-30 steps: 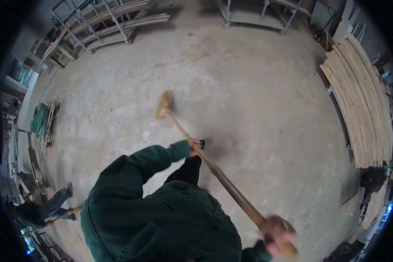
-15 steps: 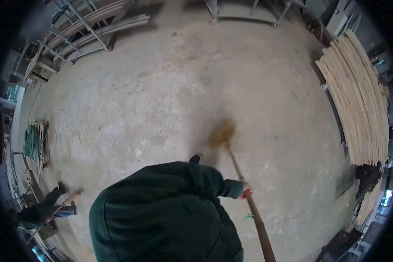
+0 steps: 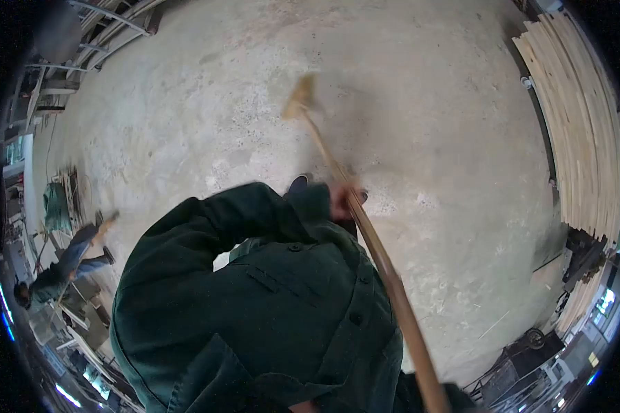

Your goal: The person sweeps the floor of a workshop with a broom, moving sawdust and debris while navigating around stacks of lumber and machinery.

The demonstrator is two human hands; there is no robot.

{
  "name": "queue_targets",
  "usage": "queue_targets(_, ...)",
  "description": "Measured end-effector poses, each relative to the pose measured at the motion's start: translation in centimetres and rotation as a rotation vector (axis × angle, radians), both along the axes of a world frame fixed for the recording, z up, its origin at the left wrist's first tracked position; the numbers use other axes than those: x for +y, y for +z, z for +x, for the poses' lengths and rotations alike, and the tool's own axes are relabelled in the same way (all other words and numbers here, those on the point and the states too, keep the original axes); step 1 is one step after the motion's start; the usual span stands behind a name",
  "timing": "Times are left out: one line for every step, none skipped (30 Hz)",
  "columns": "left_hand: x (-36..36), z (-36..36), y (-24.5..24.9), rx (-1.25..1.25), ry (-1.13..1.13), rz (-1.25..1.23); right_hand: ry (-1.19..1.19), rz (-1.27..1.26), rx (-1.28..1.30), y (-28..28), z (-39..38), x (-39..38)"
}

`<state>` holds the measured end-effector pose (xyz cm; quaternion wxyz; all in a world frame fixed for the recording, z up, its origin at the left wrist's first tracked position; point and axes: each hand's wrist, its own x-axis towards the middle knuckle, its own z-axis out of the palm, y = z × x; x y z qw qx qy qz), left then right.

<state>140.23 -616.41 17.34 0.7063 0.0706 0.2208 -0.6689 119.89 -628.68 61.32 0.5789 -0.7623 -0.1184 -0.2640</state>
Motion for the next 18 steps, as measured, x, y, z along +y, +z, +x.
queue_targets(0.7, 4.3, 1.4, -0.044, 0.017, -0.013, -0.158, 0.067, -0.031, -3.5, 0.9, -1.5)
queue_targets(2.4, 8.2, 4.7, -0.285, 0.004, 0.344, -0.387, 0.082, 0.023, -7.1, 2.4, -2.3)
queue_targets(2.8, 11.5, 5.0, -0.337, -0.069, 0.603, -0.532, 0.049, 0.127, -10.7, 4.7, -2.7)
queue_targets(4.0, 15.1, 0.8, -0.232, -0.014, 0.614, -0.533, -0.032, 0.209, -14.0, 7.8, -2.6)
queue_targets(5.0, 17.6, -3.7, -0.123, 0.04, 0.621, -0.362, 0.028, 0.22, -15.2, 10.3, -2.9)
queue_targets(5.3, 19.0, -4.8, -0.153, -0.007, 0.758, -0.089, 0.161, 0.236, -15.9, 13.1, -2.8)
queue_targets(4.9, 19.9, -5.4, -0.187, -0.054, 0.893, 0.184, 0.288, 0.244, -16.3, 14.8, -3.2)
queue_targets(3.4, 19.8, -5.8, -0.191, -0.057, 0.89, 0.18, 0.286, 0.241, -16.1, 14.5, -4.3)
queue_targets(1.4, 18.8, -6.5, -0.254, -0.113, 0.856, 0.088, 0.294, 0.256, -15.4, 13.5, -5.4)
queue_targets(-0.7, 17.6, -7.1, -0.313, -0.17, 0.822, -0.005, 0.303, 0.273, -14.5, 12.2, -6.4)
queue_targets(-3.7, 15.9, -8.7, -0.247, -0.234, 0.638, -0.12, 0.237, 0.217, -13.7, 10.3, -7.6)
queue_targets(-7.0, 12.7, -7.7, -0.301, -0.21, 0.414, -0.261, 0.103, 0.162, -12.2, 8.2, -8.6)
queue_targets(-11.3, 9.8, -3.9, 0.17, -0.179, 0.589, -0.351, 0.008, 0.202, -10.3, 4.6, -9.7)
queue_targets(-14.3, 6.4, -3.1, -0.66, -0.359, 0.255, -0.441, -0.089, 0.246, -8.3, 1.1, -10.7)
queue_targets(-17.8, 2.3, -2.7, -0.568, -0.288, 0.265, -0.527, -0.183, 0.293, -6.4, -2.4, -11.8)
queue_targets(-20.1, 0.2, 2.1, -0.561, -0.453, 0.295, -0.394, 0.107, 0.721, -2.2, -5.1, -12.2)
queue_targets(-22.7, -3.0, 1.3, -0.583, -0.595, 0.185, -0.315, 0.329, 1.173, 1.9, -7.9, -12.7)
queue_targets(-24.9, -5.6, 1.8, -0.423, -0.628, 0.156, -0.213, 0.117, 0.989, 3.8, -7.1, -11.8)
